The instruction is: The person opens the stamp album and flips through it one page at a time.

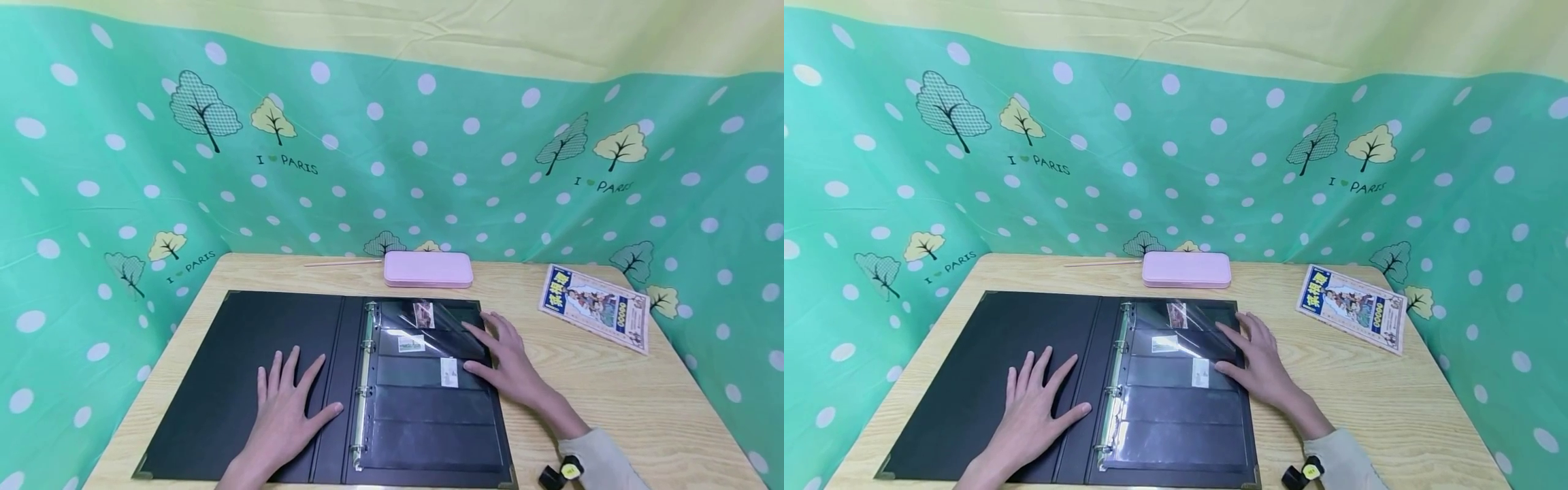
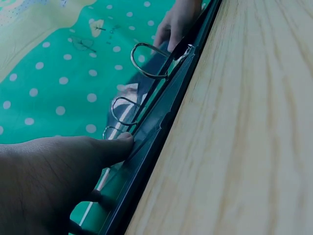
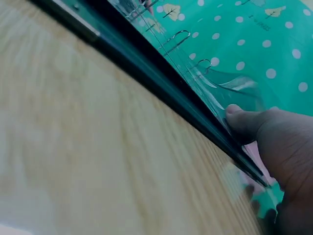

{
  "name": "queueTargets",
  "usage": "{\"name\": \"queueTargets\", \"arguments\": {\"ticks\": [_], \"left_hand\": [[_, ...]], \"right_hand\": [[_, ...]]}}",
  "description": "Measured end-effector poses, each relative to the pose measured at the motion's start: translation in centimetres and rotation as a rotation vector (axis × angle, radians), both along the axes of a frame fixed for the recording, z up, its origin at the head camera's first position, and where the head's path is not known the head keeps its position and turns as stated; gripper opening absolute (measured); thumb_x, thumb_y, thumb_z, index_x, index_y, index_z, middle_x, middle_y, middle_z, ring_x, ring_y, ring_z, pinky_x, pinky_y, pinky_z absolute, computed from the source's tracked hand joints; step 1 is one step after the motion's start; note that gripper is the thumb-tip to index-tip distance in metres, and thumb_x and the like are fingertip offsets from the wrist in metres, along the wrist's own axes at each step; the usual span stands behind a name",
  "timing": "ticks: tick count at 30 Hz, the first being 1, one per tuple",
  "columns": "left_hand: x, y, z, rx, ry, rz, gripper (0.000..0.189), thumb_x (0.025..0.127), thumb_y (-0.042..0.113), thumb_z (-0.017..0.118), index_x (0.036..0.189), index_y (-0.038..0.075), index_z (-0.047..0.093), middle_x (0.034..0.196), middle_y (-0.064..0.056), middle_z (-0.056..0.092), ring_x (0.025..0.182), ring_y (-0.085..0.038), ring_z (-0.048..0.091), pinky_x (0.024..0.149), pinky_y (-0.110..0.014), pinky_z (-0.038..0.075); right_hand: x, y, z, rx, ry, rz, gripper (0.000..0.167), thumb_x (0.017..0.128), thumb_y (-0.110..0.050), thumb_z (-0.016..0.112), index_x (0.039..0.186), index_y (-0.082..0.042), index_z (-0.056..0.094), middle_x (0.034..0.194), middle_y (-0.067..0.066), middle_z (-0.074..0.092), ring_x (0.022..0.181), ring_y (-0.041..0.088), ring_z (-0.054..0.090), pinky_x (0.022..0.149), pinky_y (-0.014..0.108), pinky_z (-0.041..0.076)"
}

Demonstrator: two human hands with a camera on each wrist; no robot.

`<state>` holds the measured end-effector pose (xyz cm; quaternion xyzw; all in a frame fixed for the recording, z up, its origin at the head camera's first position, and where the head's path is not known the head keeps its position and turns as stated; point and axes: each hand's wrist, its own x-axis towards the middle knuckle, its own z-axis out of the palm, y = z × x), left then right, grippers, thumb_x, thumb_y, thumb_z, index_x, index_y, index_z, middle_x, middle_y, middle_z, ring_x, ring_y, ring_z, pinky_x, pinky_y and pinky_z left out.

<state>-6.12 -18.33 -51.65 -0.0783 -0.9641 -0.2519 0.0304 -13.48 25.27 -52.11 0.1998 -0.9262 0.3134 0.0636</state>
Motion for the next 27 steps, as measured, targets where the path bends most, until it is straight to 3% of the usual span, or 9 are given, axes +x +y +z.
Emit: {"name": "queueTargets", "arguments": {"ticks": [4, 7, 11, 13, 19, 23, 27], "left_hand": [[0.0, 0.0, 0.0, 0.003, 0.005, -0.005, 0.092, 0.093, 0.067, 0.08, 0.166, 0.016, 0.054, 0.176, -0.034, 0.025, 0.163, -0.064, 0.008, 0.125, -0.082, 0.001], [0.0, 0.0, 0.0, 0.003, 0.007, -0.005, 0.092, 0.093, 0.067, 0.08, 0.166, 0.016, 0.054, 0.176, -0.034, 0.025, 0.163, -0.064, 0.008, 0.125, -0.082, 0.001], [0.0, -0.1, -0.1, 0.0, 0.006, -0.004, 0.093, 0.093, 0.067, 0.08, 0.166, 0.016, 0.054, 0.177, -0.034, 0.025, 0.163, -0.064, 0.008, 0.125, -0.082, 0.001], [0.0, -0.1, -0.1, 0.0, 0.006, -0.004, 0.093, 0.093, 0.067, 0.08, 0.166, 0.016, 0.054, 0.177, -0.034, 0.024, 0.164, -0.063, 0.008, 0.125, -0.082, 0.001], [-0.1, -0.1, -0.1, -0.004, 0.004, -0.004, 0.092, 0.093, 0.067, 0.079, 0.166, 0.016, 0.054, 0.176, -0.034, 0.025, 0.163, -0.064, 0.008, 0.125, -0.083, 0.001], [0.0, -0.1, 0.0, -0.004, 0.0, -0.002, 0.092, 0.093, 0.067, 0.079, 0.166, 0.016, 0.054, 0.176, -0.034, 0.025, 0.164, -0.063, 0.008, 0.125, -0.083, 0.001], [0.0, 0.0, 0.0, -0.004, 0.001, -0.002, 0.092, 0.093, 0.067, 0.079, 0.166, 0.016, 0.054, 0.177, -0.034, 0.025, 0.164, -0.063, 0.008, 0.125, -0.082, 0.001]], "right_hand": [[0.1, -0.3, 0.0, -0.013, 0.023, -0.014, 0.074, 0.101, -0.029, 0.084, 0.167, -0.018, 0.053, 0.136, 0.018, 0.063, 0.125, 0.036, 0.052, 0.102, 0.058, 0.042], [0.2, -0.6, 0.2, -0.026, -0.027, -0.033, 0.081, 0.103, -0.026, 0.082, 0.172, -0.01, 0.042, 0.129, 0.016, 0.07, 0.11, 0.027, 0.057, 0.092, 0.046, 0.046], [0.2, -0.9, 0.5, -0.07, -0.119, -0.054, 0.092, 0.103, -0.02, 0.082, 0.175, -0.003, 0.028, 0.103, 0.01, 0.066, 0.089, 0.018, 0.055, 0.078, 0.034, 0.044], [0.2, -0.9, 0.6, -0.095, -0.149, -0.056, 0.096, 0.102, -0.017, 0.083, 0.176, -0.003, 0.024, 0.086, 0.001, 0.05, 0.076, 0.013, 0.045, 0.07, 0.031, 0.039], [0.1, -0.9, 0.6, -0.188, -0.152, -0.071, 0.104, 0.098, -0.013, 0.087, 0.177, -0.003, 0.019, 0.078, -0.005, 0.047, 0.067, 0.006, 0.044, 0.066, 0.027, 0.039], [0.2, -1.0, 0.9, -0.238, -0.088, -0.079, 0.106, 0.093, -0.009, 0.091, 0.177, -0.005, 0.025, 0.076, -0.008, 0.05, 0.067, 0.006, 0.048, 0.066, 0.026, 0.042], [0.3, -0.8, 1.2, -0.294, -0.021, -0.035, 0.098, 0.094, -0.006, 0.089, 0.175, -0.011, 0.034, 0.077, -0.01, 0.054, 0.068, 0.005, 0.05, 0.063, 0.025, 0.044]]}}
